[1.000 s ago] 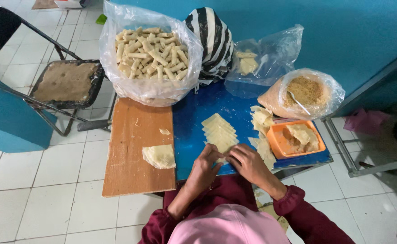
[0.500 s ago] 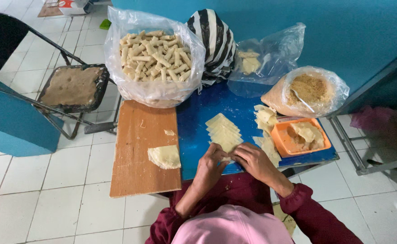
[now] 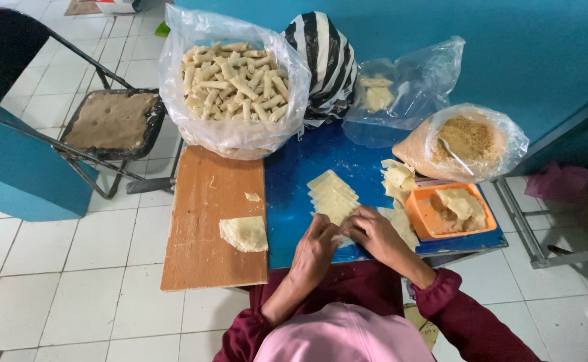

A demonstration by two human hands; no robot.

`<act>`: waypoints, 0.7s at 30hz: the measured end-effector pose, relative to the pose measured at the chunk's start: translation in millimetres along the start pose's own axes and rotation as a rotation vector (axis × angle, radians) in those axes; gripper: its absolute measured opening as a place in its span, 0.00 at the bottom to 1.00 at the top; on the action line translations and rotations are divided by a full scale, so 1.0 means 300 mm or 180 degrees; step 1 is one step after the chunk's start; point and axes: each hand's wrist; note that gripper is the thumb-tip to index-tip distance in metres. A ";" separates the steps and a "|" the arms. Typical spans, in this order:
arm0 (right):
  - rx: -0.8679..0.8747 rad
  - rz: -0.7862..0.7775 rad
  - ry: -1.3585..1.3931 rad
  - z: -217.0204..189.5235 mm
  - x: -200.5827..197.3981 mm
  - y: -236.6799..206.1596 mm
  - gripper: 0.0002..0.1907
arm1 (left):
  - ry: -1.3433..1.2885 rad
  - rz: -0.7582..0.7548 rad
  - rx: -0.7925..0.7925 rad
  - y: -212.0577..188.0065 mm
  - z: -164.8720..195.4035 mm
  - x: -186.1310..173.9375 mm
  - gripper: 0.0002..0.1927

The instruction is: The person picks up flat dough pieces from the table, sprinkles a brown powder over them using a spoon from a plastic bag, folds the dough pieces by hand, and stacks the folded pieces on the table, occasionally placing pieces into an orange container.

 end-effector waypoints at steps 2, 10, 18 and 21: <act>0.0050 -0.0042 0.0183 -0.001 0.003 -0.003 0.06 | 0.0116 -0.0021 -0.0046 -0.004 0.000 0.013 0.09; -0.0342 0.0409 -0.0553 -0.024 0.031 -0.021 0.10 | 0.0184 0.0067 -0.0023 0.014 -0.008 0.008 0.08; -0.0197 0.0489 -0.1039 -0.025 0.057 -0.036 0.14 | 0.0416 0.0124 -0.0095 0.015 0.012 0.003 0.08; -0.0196 0.0496 -0.1467 -0.034 0.054 -0.059 0.22 | 0.0371 0.0105 -0.0300 0.028 0.011 0.002 0.05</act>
Point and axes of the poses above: each hand's wrist, its own y-axis towards the middle knuckle, its own x-axis out of the palm, z = x × y, and after that the axes turned 14 degrees about -z, right-handed
